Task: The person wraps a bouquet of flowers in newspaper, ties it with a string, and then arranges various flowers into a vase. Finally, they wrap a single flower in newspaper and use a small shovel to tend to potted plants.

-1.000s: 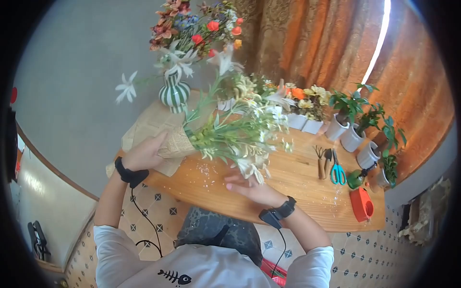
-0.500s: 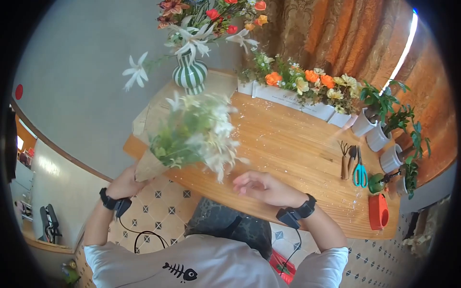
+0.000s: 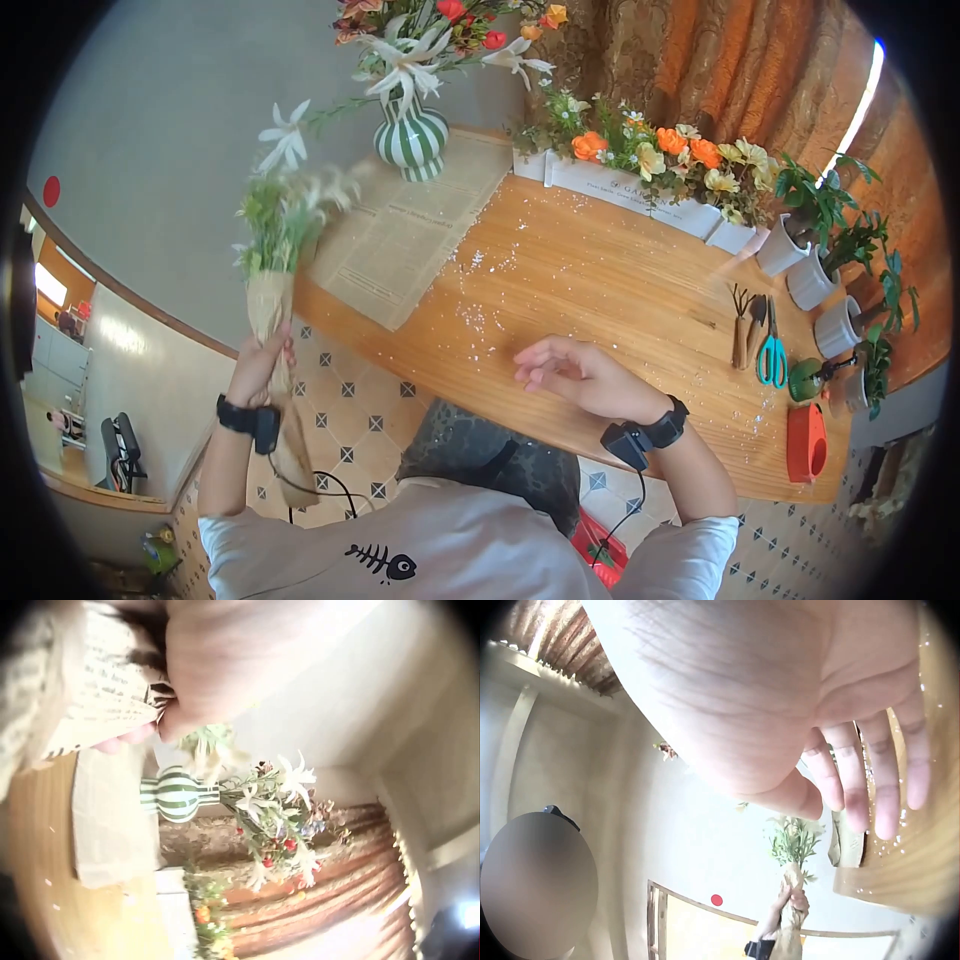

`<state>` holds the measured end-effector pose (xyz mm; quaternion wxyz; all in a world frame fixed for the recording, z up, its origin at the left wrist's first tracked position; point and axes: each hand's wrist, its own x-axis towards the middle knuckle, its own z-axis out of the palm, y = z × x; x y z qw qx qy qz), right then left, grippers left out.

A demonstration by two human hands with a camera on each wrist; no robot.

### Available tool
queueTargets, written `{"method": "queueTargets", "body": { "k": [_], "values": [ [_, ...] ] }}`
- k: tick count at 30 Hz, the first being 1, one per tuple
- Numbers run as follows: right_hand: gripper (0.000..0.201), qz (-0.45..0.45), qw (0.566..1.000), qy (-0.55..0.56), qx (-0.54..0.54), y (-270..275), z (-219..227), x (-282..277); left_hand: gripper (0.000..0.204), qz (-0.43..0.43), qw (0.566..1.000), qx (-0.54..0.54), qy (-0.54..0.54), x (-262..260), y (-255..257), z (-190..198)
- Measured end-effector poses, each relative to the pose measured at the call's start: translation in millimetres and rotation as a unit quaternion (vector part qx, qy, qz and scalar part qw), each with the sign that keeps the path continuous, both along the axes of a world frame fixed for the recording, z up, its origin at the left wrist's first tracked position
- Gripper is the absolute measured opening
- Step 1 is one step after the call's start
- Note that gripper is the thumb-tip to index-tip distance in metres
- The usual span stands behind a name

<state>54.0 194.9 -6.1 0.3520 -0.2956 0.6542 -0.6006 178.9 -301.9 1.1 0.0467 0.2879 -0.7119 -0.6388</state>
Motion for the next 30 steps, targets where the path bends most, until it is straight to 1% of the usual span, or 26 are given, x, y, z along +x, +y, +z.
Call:
{"method": "queueTargets", "body": {
  "k": [1,3,5,7,8,9,10,11,12,13,15,16,18,19,20,21,22,23,24,25,26,27,28,30],
  "values": [
    [0.031,-0.006,1.0,-0.002,-0.004,4,-1,-1,0.021,0.004,0.999,0.038,0.035,-13,1,-2],
    [0.031,-0.009,1.0,-0.003,-0.005,11,-1,-2,0.02,0.005,0.988,0.119,0.1,-48,20,3],
    [0.032,-0.043,0.999,-0.01,-0.008,17,3,-1,0.016,0.039,0.973,0.167,0.153,-94,43,1],
    [0.032,-0.057,0.998,-0.013,-0.018,27,-1,-3,0.017,0.037,0.951,0.239,0.194,-144,61,-9],
    [0.032,-0.072,0.997,-0.017,-0.031,31,-3,-4,0.019,0.068,0.956,0.224,0.175,-172,68,-17],
    [0.032,-0.072,0.997,-0.015,-0.029,35,-2,-3,0.021,0.097,0.961,0.21,0.155,-199,73,-30],
    [0.032,-0.091,0.995,-0.026,-0.025,40,2,-2,0.021,0.095,0.96,0.211,0.156,-228,77,-52],
    [0.032,-0.113,0.993,-0.037,-0.021,46,4,-1,0.026,0.145,0.938,0.22,0.227,-259,81,-79],
    [0.031,-0.119,0.992,-0.03,-0.013,55,3,-2,0.03,0.192,0.908,0.23,0.293,-284,90,-98],
    [0.031,-0.137,0.99,-0.028,-0.01,62,3,-4,0.03,0.177,0.91,0.238,0.289,-296,91,-111],
    [0.03,-0.156,0.985,-0.053,-0.044,75,-1,-1,0.037,0.111,0.964,0.178,0.162,-308,79,-143],
    [0.03,-0.169,0.984,-0.055,-0.031,82,-3,-1,0.039,0.016,0.939,0.267,0.216,-296,90,-141],
    [0.028,-0.171,0.983,-0.016,-0.057,92,-14,-4,0.029,0.023,0.927,0.296,0.228,-300,85,-159],
    [0.027,-0.172,0.984,0.003,-0.041,92,-14,-10,0.027,0.003,0.951,0.229,0.208,-310,52,-186],
    [0.027,-0.193,0.981,0.018,-0.017,110,-15,-8,0.026,0.009,0.939,0.296,0.172,-297,87,-141],
    [0.027,-0.213,0.977,0.014,-0.013,114,-17,-9,0.027,-0.024,0.926,0.335,0.171,-305,71,-149],
    [0.027,-0.215,0.976,0.005,-0.029,118,-20,-10,0.027,0.006,0.916,0.381,0.126,-295,79,-124],
    [0.028,-0.213,0.976,-0.003,-0.046,122,-22,-11,0.024,0.021,0.925,0.367,0.098,-299,66,-129],
    [0.03,-0.229,0.973,0.026,0.012,127,-17,-12,0.022,0.036,0.927,0.366,0.072,-294,66,-123],
    [0.03,-0.236,0.971,0.022,0.016,132,-17,-15,0.019,0.051,0.929,0.365,0.043,-291,65,-121],
    [0.031,-0.247,0.966,0.049,0.054,137,-14,-16,0.019,0.047,0.929,0.365,0.038,-289,66,-119],
    [0.032,-0.256,0.959,0.075,0.092,143,-11,-17,0.019,0.041,0.94,0.338,0.019,-287,66,-117],
    [0.032,-0.261,0.958,0.072,0.093,147,-7,-18,0.018,0.033,0.95,0.31,0.001,-285,66,-115],
    [0.033,-0.266,0.941,0.122,0.168,161,3,-16,0.019,0.03,0.947,0.318,-0.023,-283,72,-107]
  ]
}}
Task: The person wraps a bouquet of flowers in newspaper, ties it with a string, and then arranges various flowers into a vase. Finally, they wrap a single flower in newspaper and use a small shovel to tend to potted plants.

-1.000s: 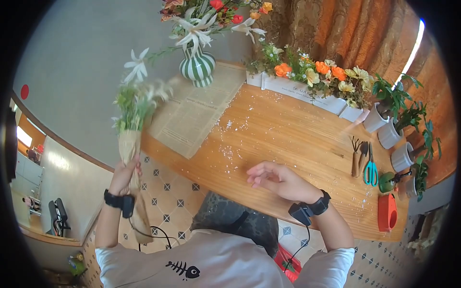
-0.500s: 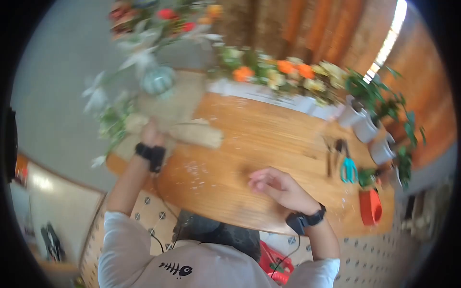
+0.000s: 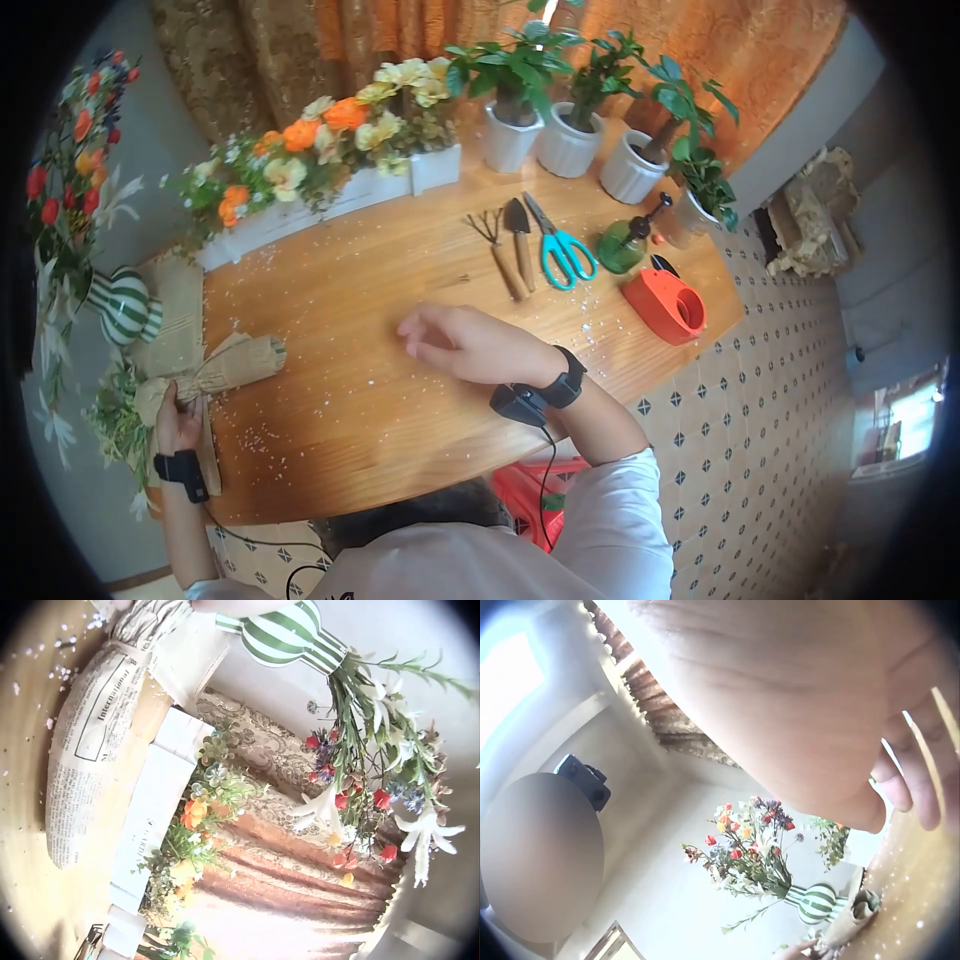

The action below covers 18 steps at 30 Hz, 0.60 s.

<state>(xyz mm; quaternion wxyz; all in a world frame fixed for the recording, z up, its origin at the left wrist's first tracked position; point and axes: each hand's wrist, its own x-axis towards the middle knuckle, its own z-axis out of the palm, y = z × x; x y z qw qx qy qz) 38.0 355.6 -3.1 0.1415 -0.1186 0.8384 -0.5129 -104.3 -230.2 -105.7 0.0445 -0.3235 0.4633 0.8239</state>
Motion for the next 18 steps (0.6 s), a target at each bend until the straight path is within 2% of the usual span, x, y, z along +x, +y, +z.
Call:
{"method": "queueTargets", "body": {
  "k": [3,5,6,7,8,9,11,12,13,14,16,18],
  "values": [
    [0.03,-0.034,0.998,0.017,0.05,17,15,8,0.023,-0.038,0.998,0.04,-0.02,7,6,12],
    [0.025,-0.069,0.995,0.025,0.067,31,29,13,0.026,-0.105,0.993,0.048,-0.022,20,13,26],
    [0.021,-0.097,0.991,0.036,0.083,40,35,14,0.026,-0.11,0.993,0.047,-0.021,30,39,51],
    [0.021,-0.104,0.99,0.037,0.084,50,40,13,0.027,-0.158,0.984,0.068,-0.05,48,84,83],
    [0.022,-0.186,0.978,0.089,0.041,62,45,11,0.028,-0.205,0.971,0.088,-0.083,65,120,100],
    [0.024,-0.265,0.954,0.139,-0.002,74,49,12,0.028,-0.21,0.97,0.087,-0.087,75,141,103],
    [0.023,-0.438,0.858,0.268,0.017,107,39,11,0.029,-0.348,0.932,0.102,-0.016,86,175,106],
    [0.028,-0.527,0.804,0.253,0.104,121,43,19,0.029,-0.353,0.93,0.103,-0.016,88,192,107],
    [0.035,-0.606,0.737,0.234,0.189,132,50,25,0.027,-0.409,0.906,0.111,-0.007,87,209,105],
    [0.035,-0.607,0.734,0.237,0.192,145,46,28,0.025,-0.462,0.879,0.119,0.003,85,227,102],
    [0.051,-0.677,0.617,0.283,0.285,176,17,28,0.021,-0.479,0.872,0.099,0.006,79,263,95],
    [0.055,-0.668,0.624,0.268,0.304,196,-15,19,0.018,-0.497,0.864,0.077,0.002,74,290,90]
  ]
}}
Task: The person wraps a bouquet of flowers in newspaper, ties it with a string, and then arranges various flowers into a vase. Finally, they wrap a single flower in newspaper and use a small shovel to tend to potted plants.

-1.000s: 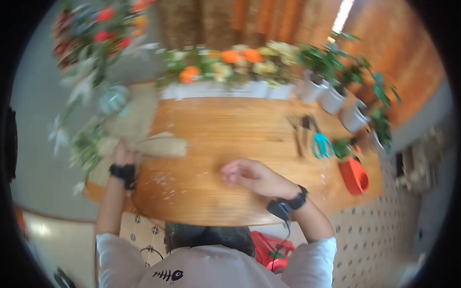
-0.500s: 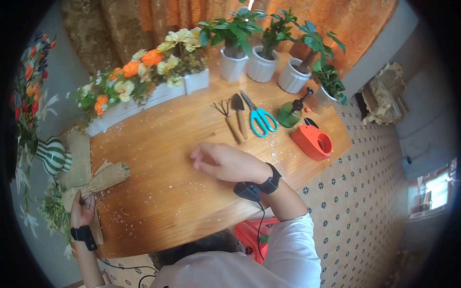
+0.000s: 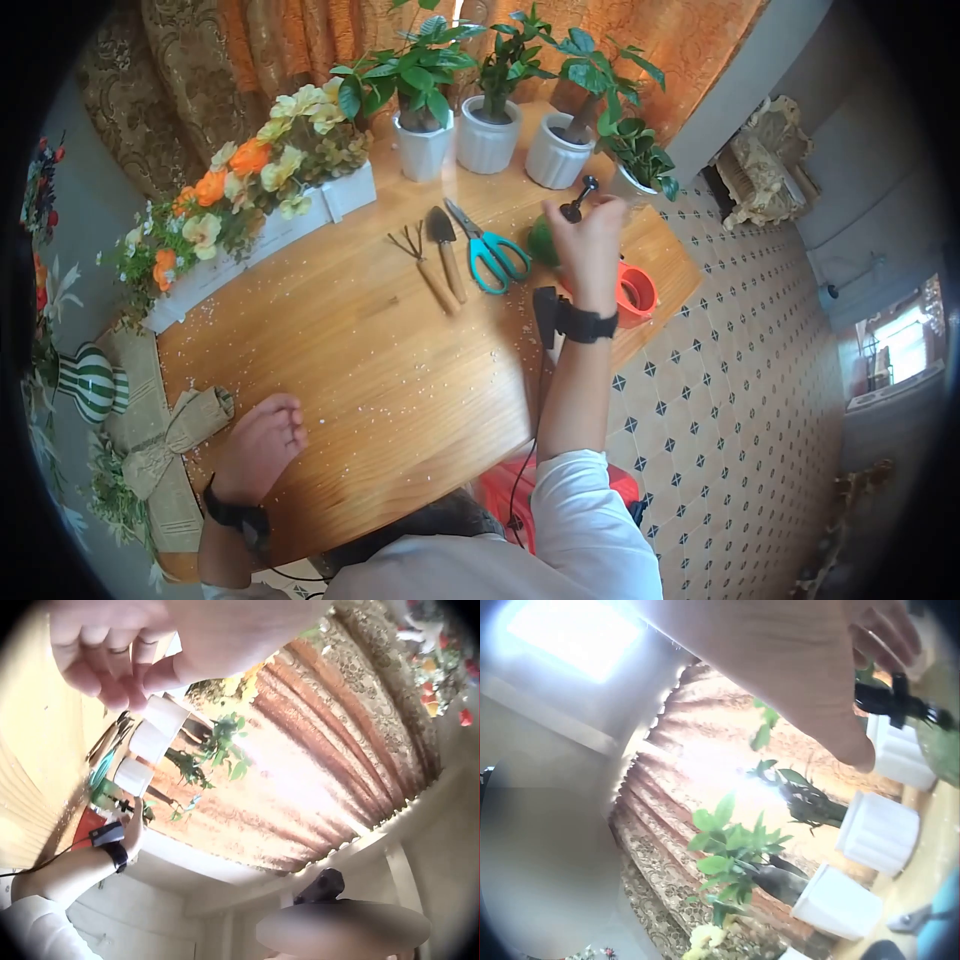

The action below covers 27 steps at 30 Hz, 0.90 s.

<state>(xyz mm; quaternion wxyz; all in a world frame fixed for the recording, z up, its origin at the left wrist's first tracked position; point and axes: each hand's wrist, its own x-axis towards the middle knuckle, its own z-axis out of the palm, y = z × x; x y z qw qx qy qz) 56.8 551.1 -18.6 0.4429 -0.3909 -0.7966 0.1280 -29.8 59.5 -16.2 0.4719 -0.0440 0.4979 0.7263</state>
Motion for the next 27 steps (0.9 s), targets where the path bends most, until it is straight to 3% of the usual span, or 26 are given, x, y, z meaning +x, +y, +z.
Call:
{"method": "queueTargets", "body": {
  "k": [1,2,5,11,15,17,18,19,21,22,23,25,27],
  "values": [
    [0.06,0.003,1.0,-0.023,0.0,-3,-1,-5,0.018,-0.029,0.999,0.025,-0.004,-4,11,-1],
    [0.056,-0.002,0.994,-0.054,-0.096,-12,7,-9,0.019,-0.057,0.997,0.049,-0.008,-6,21,-1],
    [0.054,0.0,0.991,-0.019,-0.13,5,-12,-21,0.018,-0.104,0.993,0.062,0.011,-7,50,6],
    [0.036,0.012,0.995,-0.073,-0.067,1,-26,-18,0.015,-0.141,0.979,0.08,0.121,-6,100,23],
    [0.031,0.013,0.999,0.001,-0.031,1,-22,-21,0.016,-0.167,0.961,0.107,0.194,-6,123,29],
    [0.032,0.068,0.994,0.08,0.01,-16,11,-18,0.018,-0.174,0.942,0.104,0.268,-4,128,32],
    [0.032,0.118,0.985,0.122,-0.027,-22,23,-17,0.038,-0.177,0.925,0.098,0.322,-5,131,20],
    [0.032,0.123,0.984,0.123,-0.027,-33,38,-17,0.038,-0.172,0.925,0.096,0.324,-2,133,24],
    [0.029,0.407,0.885,0.16,-0.16,-66,63,-13,0.064,-0.114,0.875,0.043,0.468,7,140,38],
    [0.028,0.474,0.843,0.134,-0.216,-86,69,-11,0.085,-0.101,0.877,0.04,0.469,7,145,44],
    [0.027,0.536,0.793,0.109,-0.27,-110,71,-10,0.085,-0.1,0.875,0.037,0.471,6,147,42],
    [0.028,0.6,0.739,0.087,-0.295,-160,75,-13,0.091,-0.028,0.844,0.171,0.508,-4,154,24],
    [0.029,0.597,0.718,0.14,-0.329,-182,68,-22,0.092,-0.012,0.845,0.198,0.496,-7,143,22]
  ]
}}
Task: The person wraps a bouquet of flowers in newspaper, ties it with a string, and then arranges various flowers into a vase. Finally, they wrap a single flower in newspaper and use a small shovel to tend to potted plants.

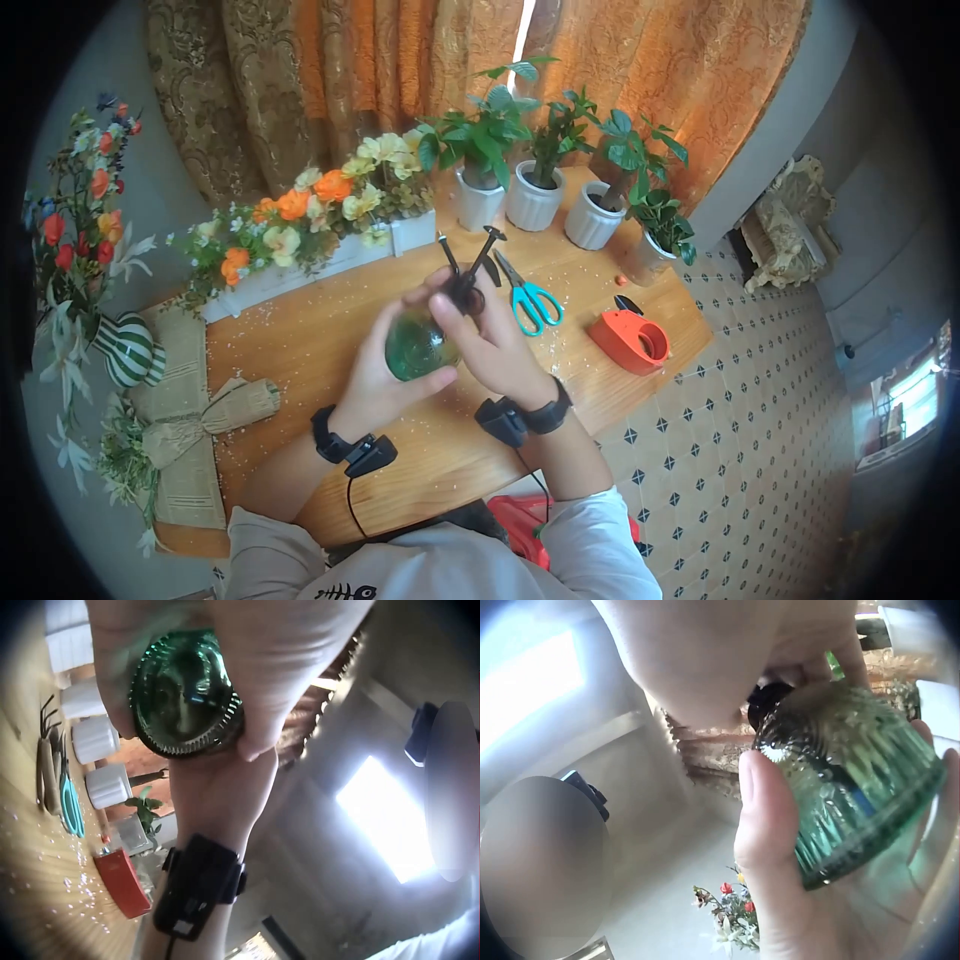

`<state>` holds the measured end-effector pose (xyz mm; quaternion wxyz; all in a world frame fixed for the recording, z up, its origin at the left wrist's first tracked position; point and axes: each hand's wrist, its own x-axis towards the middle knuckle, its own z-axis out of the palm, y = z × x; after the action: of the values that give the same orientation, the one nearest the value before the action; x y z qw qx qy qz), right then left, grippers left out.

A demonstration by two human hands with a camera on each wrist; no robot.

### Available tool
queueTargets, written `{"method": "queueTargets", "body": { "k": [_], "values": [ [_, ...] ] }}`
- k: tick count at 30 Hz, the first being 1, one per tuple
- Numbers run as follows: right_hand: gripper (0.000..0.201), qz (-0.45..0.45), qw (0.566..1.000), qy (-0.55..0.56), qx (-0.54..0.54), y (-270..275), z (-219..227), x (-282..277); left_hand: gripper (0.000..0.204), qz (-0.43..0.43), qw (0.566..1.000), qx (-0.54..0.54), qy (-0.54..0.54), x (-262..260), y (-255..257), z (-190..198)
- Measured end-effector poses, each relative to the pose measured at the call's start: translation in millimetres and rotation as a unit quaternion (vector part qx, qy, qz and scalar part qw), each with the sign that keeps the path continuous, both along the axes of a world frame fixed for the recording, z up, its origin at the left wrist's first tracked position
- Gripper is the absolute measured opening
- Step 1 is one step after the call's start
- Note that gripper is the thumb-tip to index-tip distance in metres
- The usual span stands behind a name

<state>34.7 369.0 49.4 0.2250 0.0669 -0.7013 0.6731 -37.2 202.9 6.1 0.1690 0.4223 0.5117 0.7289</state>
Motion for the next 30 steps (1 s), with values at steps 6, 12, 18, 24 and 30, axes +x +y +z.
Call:
{"method": "queueTargets", "body": {
  "k": [6,12,18,24,30],
  "values": [
    [0.046,-0.088,0.996,0.001,-0.023,-39,4,-9,0.085,0.092,0.989,-0.112,0.001,20,-62,3],
    [0.043,-0.089,0.996,-0.014,-0.024,-91,-2,-13,0.082,0.13,0.984,-0.123,-0.003,35,-107,-3],
    [0.059,-0.064,0.99,0.089,-0.088,-155,-4,-3,0.085,0.179,0.979,-0.101,0.01,42,-128,-18],
    [0.075,-0.051,0.99,0.123,-0.04,-136,-8,6,0.092,0.132,0.984,-0.076,0.093,41,-113,-10],
    [0.065,-0.025,0.955,0.031,-0.295,-76,-15,11,0.091,0.114,0.976,-0.136,0.13,36,-64,-7]
  ]
}}
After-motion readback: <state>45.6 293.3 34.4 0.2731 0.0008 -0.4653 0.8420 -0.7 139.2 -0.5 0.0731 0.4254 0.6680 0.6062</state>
